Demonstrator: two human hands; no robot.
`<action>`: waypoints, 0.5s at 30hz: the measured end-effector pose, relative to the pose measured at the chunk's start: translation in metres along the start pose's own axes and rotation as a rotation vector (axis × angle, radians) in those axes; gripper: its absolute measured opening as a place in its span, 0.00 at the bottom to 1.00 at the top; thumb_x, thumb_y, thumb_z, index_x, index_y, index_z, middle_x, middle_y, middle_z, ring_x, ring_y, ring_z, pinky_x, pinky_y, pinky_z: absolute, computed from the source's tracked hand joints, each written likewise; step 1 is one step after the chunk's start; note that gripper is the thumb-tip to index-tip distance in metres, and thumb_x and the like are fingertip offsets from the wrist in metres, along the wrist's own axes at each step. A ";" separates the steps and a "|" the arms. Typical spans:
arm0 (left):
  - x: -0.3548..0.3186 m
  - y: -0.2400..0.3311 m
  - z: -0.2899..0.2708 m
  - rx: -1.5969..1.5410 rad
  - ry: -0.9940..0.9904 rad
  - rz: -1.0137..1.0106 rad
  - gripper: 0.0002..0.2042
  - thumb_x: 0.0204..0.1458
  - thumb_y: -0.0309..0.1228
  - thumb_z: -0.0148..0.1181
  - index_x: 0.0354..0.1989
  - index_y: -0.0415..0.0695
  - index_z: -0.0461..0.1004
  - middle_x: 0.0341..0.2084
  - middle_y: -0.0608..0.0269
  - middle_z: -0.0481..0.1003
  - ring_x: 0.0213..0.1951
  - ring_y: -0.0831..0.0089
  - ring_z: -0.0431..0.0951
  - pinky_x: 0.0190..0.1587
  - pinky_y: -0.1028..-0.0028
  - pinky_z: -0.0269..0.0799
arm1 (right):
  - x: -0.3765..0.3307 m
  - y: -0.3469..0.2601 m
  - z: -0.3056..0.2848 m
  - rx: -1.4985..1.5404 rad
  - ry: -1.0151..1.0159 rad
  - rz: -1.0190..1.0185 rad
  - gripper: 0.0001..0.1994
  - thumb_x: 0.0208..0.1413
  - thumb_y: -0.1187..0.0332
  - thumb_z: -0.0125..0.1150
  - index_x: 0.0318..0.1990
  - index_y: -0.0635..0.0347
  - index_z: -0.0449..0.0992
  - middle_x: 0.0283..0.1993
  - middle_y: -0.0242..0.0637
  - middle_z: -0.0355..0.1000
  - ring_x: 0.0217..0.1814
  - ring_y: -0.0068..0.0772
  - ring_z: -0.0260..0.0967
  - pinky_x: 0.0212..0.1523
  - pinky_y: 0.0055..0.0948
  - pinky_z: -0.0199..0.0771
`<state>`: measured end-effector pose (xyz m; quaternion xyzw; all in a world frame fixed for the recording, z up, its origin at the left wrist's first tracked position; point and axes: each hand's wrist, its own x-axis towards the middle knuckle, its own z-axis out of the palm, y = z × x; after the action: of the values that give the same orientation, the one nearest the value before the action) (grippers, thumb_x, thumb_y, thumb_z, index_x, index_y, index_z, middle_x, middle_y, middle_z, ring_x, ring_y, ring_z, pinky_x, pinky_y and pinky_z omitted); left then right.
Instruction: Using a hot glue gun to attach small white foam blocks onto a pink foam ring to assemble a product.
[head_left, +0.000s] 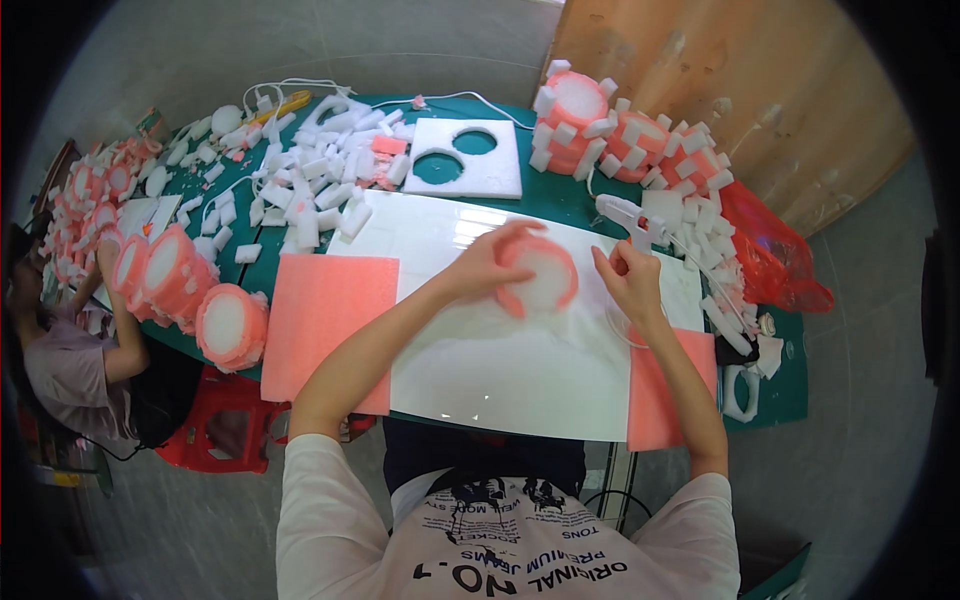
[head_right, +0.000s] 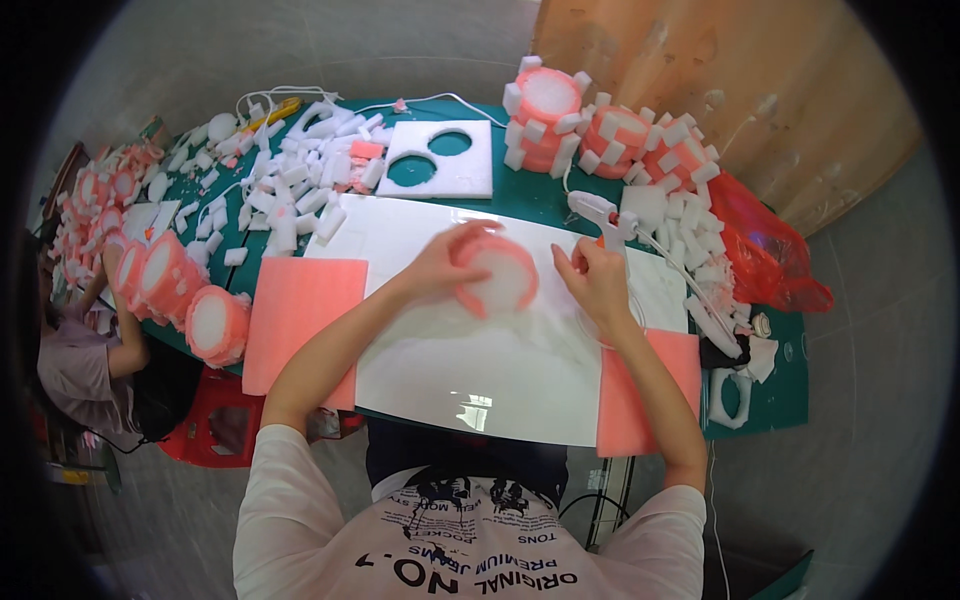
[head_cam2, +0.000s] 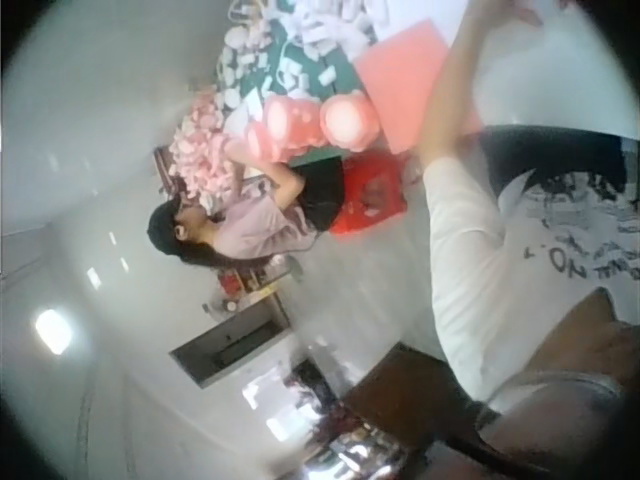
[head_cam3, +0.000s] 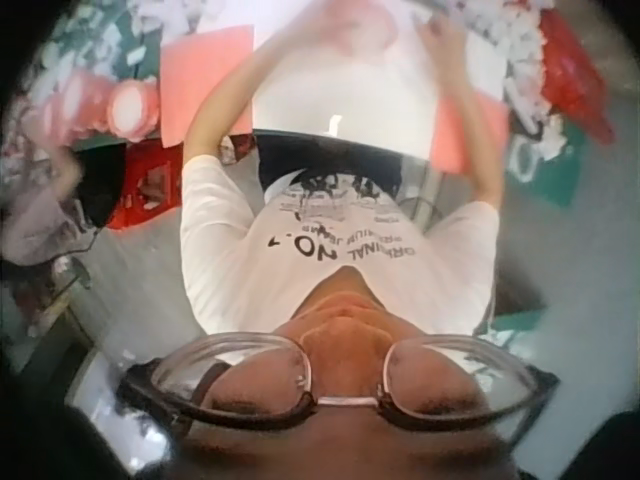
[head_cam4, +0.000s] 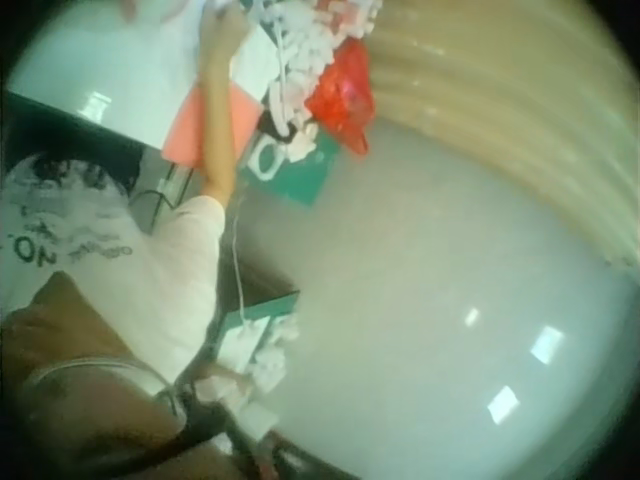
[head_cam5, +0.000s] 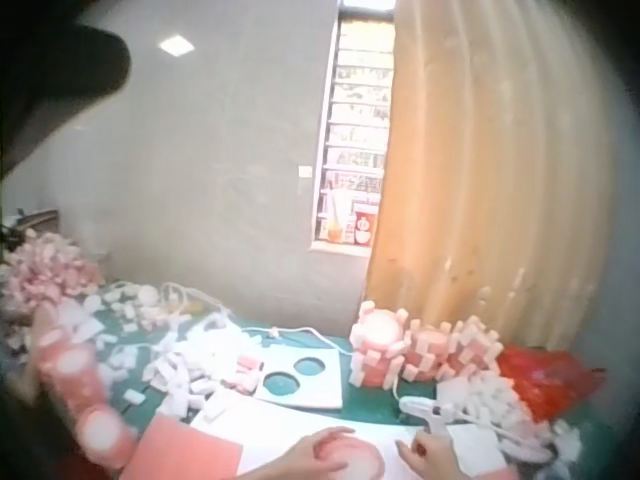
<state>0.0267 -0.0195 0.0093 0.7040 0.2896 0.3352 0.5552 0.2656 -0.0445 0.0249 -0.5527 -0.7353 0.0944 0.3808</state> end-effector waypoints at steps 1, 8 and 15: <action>0.001 0.001 0.001 -0.069 0.215 0.106 0.27 0.37 0.26 0.62 0.51 0.44 0.64 0.43 0.61 0.67 0.46 0.74 0.67 0.48 0.74 0.65 | -0.001 0.010 -0.001 -0.120 0.060 -0.057 0.17 0.45 0.64 0.62 0.14 0.63 0.65 0.12 0.37 0.62 0.12 0.31 0.59 0.15 0.28 0.56; 0.002 -0.003 0.000 0.156 0.493 0.205 0.21 0.41 0.25 0.61 0.47 0.41 0.67 0.41 0.58 0.72 0.42 0.71 0.72 0.45 0.75 0.67 | -0.009 0.036 -0.005 -0.183 0.264 0.046 0.19 0.44 0.62 0.62 0.13 0.62 0.61 0.11 0.40 0.60 0.12 0.39 0.57 0.16 0.34 0.56; 0.007 -0.016 0.000 0.145 0.488 0.173 0.24 0.42 0.25 0.60 0.52 0.42 0.64 0.45 0.56 0.69 0.46 0.68 0.71 0.48 0.73 0.66 | -0.009 0.046 -0.011 -0.202 0.175 0.226 0.19 0.41 0.60 0.64 0.19 0.62 0.60 0.19 0.42 0.62 0.22 0.42 0.61 0.23 0.36 0.59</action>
<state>0.0302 -0.0110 -0.0052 0.6624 0.3769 0.5195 0.3863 0.3081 -0.0385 0.0030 -0.6735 -0.6383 0.0137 0.3726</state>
